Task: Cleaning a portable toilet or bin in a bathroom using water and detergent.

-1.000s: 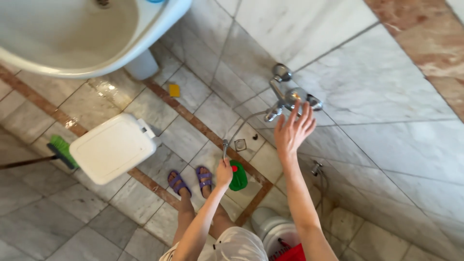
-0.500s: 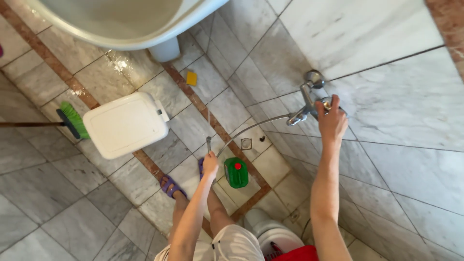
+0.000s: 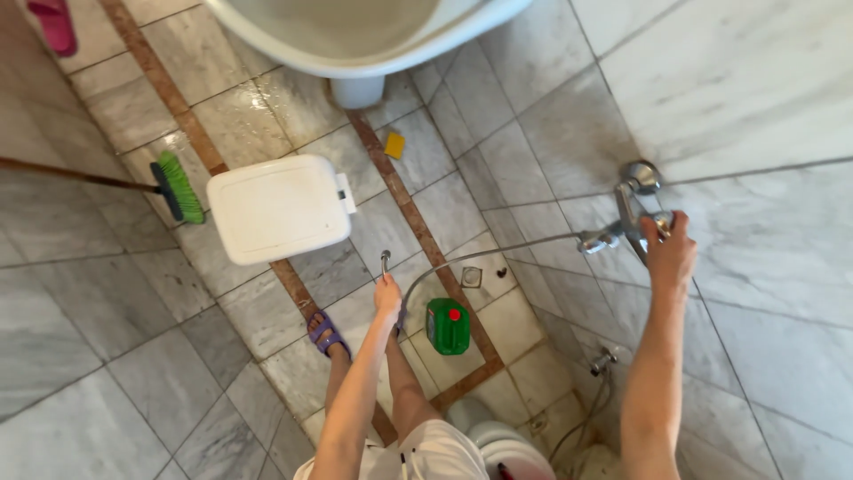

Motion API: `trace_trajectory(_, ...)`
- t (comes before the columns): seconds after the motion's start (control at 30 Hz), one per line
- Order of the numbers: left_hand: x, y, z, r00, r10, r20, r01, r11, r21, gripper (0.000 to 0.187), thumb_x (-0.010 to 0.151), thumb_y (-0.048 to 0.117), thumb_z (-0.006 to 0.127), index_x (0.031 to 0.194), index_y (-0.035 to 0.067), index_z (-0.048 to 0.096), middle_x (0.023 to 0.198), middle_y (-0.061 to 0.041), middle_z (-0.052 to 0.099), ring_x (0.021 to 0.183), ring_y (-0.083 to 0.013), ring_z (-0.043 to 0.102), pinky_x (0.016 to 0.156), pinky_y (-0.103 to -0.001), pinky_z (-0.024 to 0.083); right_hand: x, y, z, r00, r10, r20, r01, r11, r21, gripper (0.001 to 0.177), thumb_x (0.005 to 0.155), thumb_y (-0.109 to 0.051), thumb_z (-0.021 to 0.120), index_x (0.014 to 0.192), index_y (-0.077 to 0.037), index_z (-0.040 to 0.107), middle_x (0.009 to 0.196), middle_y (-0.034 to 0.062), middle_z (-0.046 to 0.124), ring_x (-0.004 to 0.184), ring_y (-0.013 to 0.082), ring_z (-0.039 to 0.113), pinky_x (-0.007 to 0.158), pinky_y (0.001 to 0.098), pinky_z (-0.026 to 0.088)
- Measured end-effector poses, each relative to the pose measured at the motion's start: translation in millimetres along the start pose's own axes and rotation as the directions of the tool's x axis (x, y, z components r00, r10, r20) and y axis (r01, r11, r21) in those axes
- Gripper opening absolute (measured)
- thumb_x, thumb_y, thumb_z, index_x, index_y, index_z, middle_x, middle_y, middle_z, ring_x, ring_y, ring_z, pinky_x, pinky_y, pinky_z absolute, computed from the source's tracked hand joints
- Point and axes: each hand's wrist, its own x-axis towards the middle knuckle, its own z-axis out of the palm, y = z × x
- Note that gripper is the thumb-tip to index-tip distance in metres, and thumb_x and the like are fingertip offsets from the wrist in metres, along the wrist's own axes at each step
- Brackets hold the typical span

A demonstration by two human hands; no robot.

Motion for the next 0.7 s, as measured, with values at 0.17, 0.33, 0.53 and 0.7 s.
trace_trajectory(0.17,-12.6,17.3,-32.3,0.972,-0.224,0.073,0.233,0.960,-0.158,0.044,0.105,0.041,0.040,0.095,0.004,0.062,0.069,-0.015,0.063,0.055,-0.0317,0.062,0.052,-0.047,0.049,3.5,-4.1,-5.1,0.998,-0.008,0.058,0.010,0.999,-0.035,0.049,0.104,-0.040,0.075,0.132,-0.004,0.057,0.096,0.0252,0.072,0.088,0.0502,0.068,0.072,0.0562,0.053)
trace_trajectory(0.33,-13.4,13.7,-40.9,0.976,-0.213,0.043,0.216,0.970,-0.110,0.049,0.105,0.042,0.039,0.094,0.001,0.064,0.072,-0.016,0.066,0.062,-0.0334,0.066,0.059,-0.049,0.052,10.7,-0.9,-9.0,0.996,-0.001,0.089,0.010,0.995,-0.102,0.051,0.105,-0.042,0.075,0.132,-0.001,0.060,0.097,0.0287,0.071,0.091,0.0527,0.066,0.077,0.0576,0.051)
trace_trajectory(0.53,-11.9,-1.8,-41.8,0.995,-0.096,-0.029,0.096,0.995,-0.018,0.049,0.105,0.042,0.039,0.103,0.001,0.066,0.098,-0.026,0.071,0.097,-0.0461,0.065,0.085,-0.054,0.049,12.5,2.0,-10.3,0.993,0.020,0.113,-0.005,0.992,-0.126,0.058,0.105,-0.046,0.075,0.136,0.001,0.059,0.100,0.0312,0.070,0.095,0.0530,0.066,0.081,0.0569,0.052)
trace_trajectory(0.7,-15.3,-6.8,-47.0,0.997,-0.071,-0.039,0.071,0.997,0.002,0.049,0.105,0.042,0.039,0.108,0.001,0.065,0.104,-0.028,0.070,0.101,-0.0482,0.064,0.087,-0.055,0.048,17.1,2.9,-14.4,0.989,0.025,0.148,-0.003,0.989,-0.145,0.060,0.105,-0.047,0.074,0.137,0.002,0.059,0.102,0.0316,0.070,0.096,0.0527,0.067,0.082,0.0565,0.053)
